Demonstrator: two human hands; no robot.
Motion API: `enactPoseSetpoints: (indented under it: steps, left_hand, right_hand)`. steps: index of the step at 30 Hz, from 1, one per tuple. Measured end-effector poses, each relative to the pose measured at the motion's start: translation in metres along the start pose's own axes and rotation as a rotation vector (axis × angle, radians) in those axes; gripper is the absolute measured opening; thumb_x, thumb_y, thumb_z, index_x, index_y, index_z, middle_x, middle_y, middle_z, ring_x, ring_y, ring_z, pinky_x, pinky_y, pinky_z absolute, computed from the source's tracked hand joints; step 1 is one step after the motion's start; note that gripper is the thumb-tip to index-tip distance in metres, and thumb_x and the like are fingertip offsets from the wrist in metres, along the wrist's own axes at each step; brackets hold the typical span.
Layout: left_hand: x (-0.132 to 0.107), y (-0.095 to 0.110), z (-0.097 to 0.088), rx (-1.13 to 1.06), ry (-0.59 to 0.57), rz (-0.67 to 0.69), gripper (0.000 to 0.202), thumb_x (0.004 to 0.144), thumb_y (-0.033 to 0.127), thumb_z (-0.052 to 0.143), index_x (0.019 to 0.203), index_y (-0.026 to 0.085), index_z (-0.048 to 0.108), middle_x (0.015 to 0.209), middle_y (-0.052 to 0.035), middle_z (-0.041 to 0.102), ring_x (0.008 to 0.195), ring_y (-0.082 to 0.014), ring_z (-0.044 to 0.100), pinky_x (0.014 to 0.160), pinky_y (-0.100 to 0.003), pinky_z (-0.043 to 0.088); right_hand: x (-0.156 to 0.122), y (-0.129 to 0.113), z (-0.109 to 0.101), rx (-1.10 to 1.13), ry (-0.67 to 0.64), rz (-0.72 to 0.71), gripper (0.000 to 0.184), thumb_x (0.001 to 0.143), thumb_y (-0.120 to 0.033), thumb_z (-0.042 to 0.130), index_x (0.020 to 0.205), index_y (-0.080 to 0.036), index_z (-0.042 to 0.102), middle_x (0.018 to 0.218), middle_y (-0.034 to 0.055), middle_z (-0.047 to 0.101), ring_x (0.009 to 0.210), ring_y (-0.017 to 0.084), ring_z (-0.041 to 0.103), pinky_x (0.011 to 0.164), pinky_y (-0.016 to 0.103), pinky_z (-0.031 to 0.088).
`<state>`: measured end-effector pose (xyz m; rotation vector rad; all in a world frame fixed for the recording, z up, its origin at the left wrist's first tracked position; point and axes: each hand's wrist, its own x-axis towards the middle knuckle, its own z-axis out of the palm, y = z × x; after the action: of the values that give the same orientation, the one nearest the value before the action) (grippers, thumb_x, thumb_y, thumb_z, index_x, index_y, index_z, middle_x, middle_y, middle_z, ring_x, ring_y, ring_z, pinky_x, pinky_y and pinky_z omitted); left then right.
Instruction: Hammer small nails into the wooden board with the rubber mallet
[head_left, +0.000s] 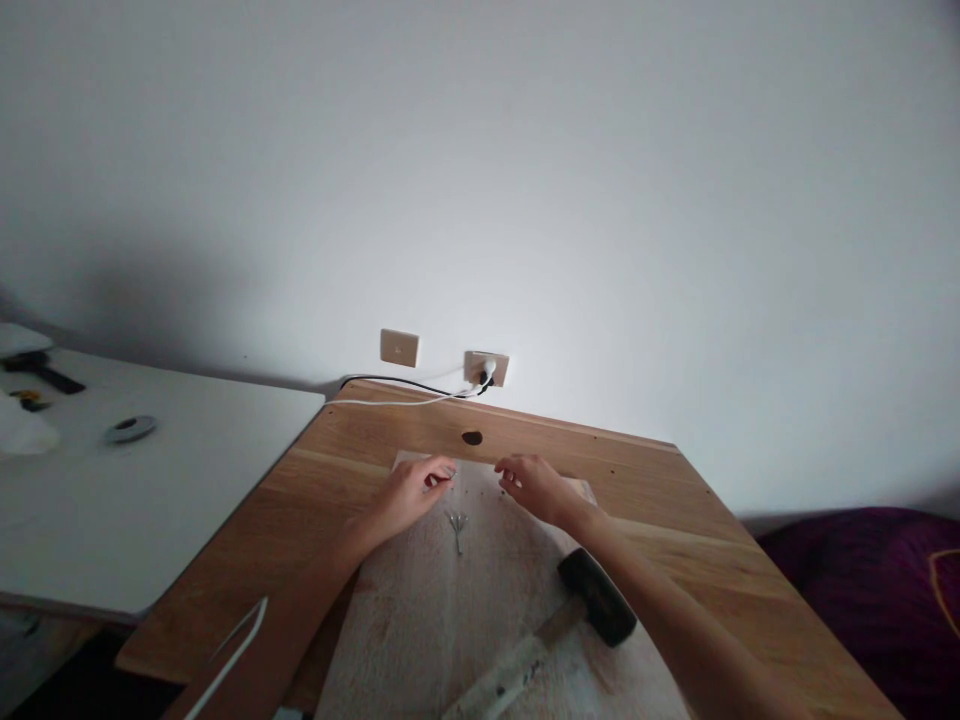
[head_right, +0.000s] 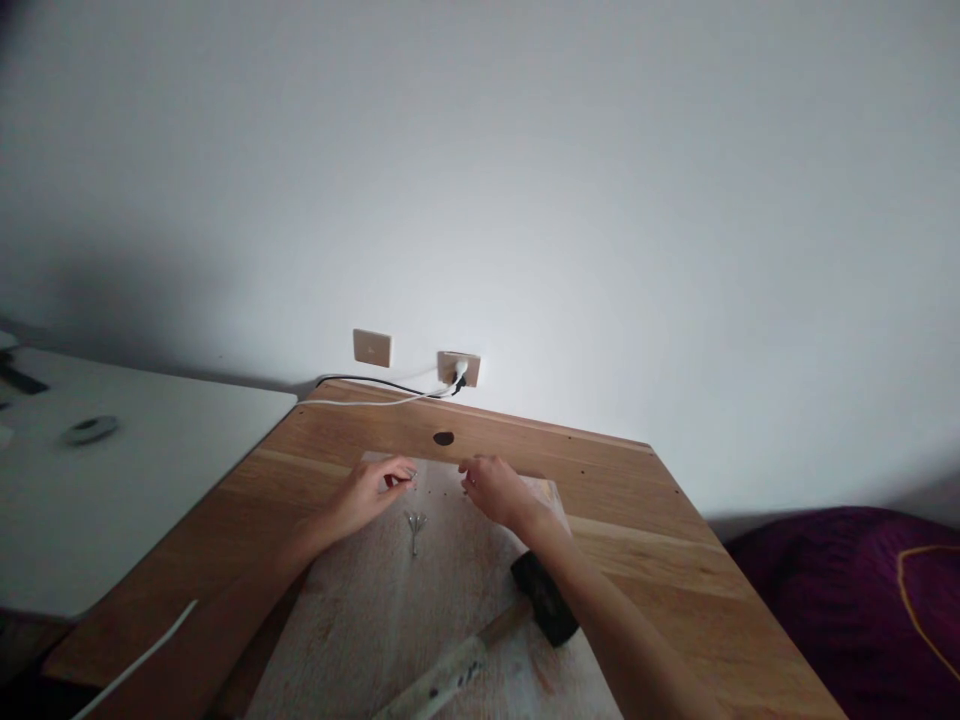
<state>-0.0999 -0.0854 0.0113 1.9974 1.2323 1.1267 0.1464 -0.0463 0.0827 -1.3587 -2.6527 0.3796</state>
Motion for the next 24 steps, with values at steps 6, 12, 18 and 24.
enactPoseSetpoints:
  steps: [6, 12, 18, 24]
  left_hand:
    - [0.000, 0.002, 0.001, 0.031, -0.030, 0.030, 0.004, 0.087, 0.018, 0.066, 0.089, 0.019, 0.069, 0.086, -0.0018, 0.076, 0.081, -0.0156, 0.069, 0.079, -0.026, 0.051]
    - [-0.001, 0.007, -0.008, 0.054, -0.112, 0.058, 0.003, 0.081, 0.017, 0.068, 0.080, 0.019, 0.066, 0.078, 0.0008, 0.069, 0.073, -0.0142, 0.060, 0.070, -0.024, 0.045]
    - [-0.004, 0.011, -0.019, 0.120, -0.257, 0.041, 0.007, 0.077, 0.015, 0.064, 0.074, 0.018, 0.058, 0.073, 0.0019, 0.061, 0.069, -0.0139, 0.055, 0.064, -0.023, 0.040]
    - [-0.006, 0.009, -0.022, 0.191, -0.270, 0.031, 0.010, 0.075, 0.011, 0.060, 0.081, 0.019, 0.062, 0.082, -0.0005, 0.063, 0.076, -0.0162, 0.058, 0.069, -0.024, 0.043]
  right_hand:
    - [-0.010, 0.002, 0.004, -0.129, -0.049, 0.012, 0.023, 0.094, -0.013, 0.055, 0.102, -0.015, 0.075, 0.105, 0.0108, 0.078, 0.091, 0.019, 0.073, 0.081, 0.025, 0.050]
    - [-0.010, -0.012, 0.006, -0.265, -0.081, 0.012, 0.025, 0.099, -0.025, 0.053, 0.094, -0.012, 0.074, 0.095, 0.0163, 0.078, 0.089, 0.027, 0.075, 0.077, 0.030, 0.051]
    - [-0.008, -0.012, 0.010, -0.336, -0.113, -0.081, 0.022, 0.096, -0.011, 0.050, 0.099, -0.011, 0.072, 0.100, 0.0186, 0.076, 0.094, 0.027, 0.073, 0.084, 0.032, 0.050]
    - [-0.007, -0.011, 0.011, -0.327, -0.115, -0.205, 0.027, 0.091, 0.002, 0.046, 0.097, -0.012, 0.069, 0.097, 0.0149, 0.073, 0.096, 0.025, 0.066, 0.090, 0.034, 0.046]
